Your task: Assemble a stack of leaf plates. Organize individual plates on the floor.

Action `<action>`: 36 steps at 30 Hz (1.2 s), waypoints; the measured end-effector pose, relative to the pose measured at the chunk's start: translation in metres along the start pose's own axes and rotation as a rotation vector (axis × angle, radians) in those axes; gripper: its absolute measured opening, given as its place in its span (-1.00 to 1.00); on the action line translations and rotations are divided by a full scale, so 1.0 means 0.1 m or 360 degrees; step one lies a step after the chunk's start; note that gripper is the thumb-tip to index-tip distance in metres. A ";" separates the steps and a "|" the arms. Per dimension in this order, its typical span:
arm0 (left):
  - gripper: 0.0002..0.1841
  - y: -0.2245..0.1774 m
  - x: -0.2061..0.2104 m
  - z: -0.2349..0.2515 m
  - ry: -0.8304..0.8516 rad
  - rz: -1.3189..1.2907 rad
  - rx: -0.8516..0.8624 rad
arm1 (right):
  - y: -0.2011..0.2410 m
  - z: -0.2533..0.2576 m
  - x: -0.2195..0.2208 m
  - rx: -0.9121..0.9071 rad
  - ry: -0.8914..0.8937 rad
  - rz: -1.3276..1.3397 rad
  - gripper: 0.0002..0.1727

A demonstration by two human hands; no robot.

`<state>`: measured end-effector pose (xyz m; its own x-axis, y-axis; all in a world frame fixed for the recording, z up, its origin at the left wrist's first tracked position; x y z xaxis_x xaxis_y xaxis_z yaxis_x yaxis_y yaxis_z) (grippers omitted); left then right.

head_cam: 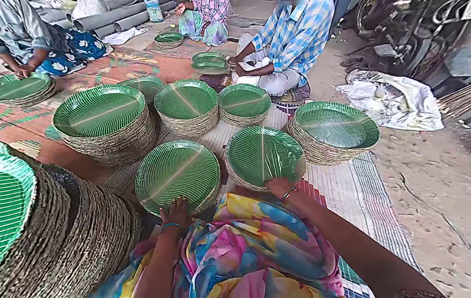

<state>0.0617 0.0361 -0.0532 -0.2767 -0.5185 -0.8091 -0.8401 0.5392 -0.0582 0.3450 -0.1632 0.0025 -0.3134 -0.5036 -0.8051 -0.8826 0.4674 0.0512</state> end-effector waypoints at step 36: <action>-0.37 0.28 -0.19 -0.01 -0.0129 -0.0327 -0.0192 | 1.77 0.63 -0.14 -0.0469 0.0120 -0.0113 -0.30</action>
<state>0.0429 0.0599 -0.0386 -0.0600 -0.5514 -0.8321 -0.9258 0.3423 -0.1600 0.2150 -0.0277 -0.0144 -0.2630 -0.5851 -0.7671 -0.9633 0.2042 0.1745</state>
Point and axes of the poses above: each hand's wrist, its own z-axis towards the middle knuckle, its own x-axis out of the palm, y = z × x, the point moved 8 cm from there along z, towards the middle knuckle, and after that the axes turned 3 degrees about -x, right-handed, at the moved point
